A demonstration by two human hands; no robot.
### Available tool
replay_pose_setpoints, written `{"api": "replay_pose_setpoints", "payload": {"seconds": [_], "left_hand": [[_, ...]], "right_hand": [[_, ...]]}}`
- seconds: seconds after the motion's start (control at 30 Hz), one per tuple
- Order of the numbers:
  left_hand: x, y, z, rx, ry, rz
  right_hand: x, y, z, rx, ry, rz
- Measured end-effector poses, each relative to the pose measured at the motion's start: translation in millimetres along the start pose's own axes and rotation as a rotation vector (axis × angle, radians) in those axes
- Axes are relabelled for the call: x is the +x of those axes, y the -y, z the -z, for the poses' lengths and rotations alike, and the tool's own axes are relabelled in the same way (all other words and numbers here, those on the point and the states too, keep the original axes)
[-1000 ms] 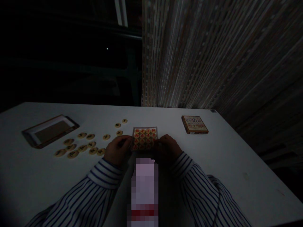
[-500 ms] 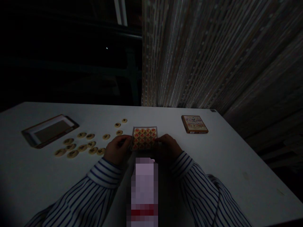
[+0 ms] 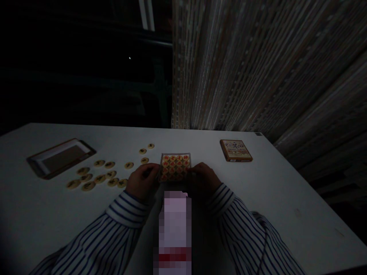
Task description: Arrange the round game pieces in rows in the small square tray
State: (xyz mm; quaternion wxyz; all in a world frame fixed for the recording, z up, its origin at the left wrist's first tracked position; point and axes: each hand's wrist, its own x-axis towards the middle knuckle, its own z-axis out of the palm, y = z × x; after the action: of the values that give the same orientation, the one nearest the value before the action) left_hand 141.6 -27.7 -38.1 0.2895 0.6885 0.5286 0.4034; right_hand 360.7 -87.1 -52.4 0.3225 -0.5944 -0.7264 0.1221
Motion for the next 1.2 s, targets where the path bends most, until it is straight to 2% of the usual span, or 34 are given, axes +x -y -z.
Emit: {"api": "replay_pose_setpoints", "payload": {"seconds": [0.43,0.7,0.97,1.2], "left_hand": [[1,-2,2.9,0.02,0.019,0.008],[0,-2,2.5,-0.001,0.017,0.028],[0,-3,0.4,-0.007,-0.017,0.028],[0,-2,2.4,0.0,0.002,0.026]], "right_hand": [[2,10,4,-0.009,0.003,-0.035],[1,4,3,0.029,-0.025,0.023],[1,7,3,0.004,-0.024,0.004],[-1,-1,2,0.048,-0.029,0.037]]}}
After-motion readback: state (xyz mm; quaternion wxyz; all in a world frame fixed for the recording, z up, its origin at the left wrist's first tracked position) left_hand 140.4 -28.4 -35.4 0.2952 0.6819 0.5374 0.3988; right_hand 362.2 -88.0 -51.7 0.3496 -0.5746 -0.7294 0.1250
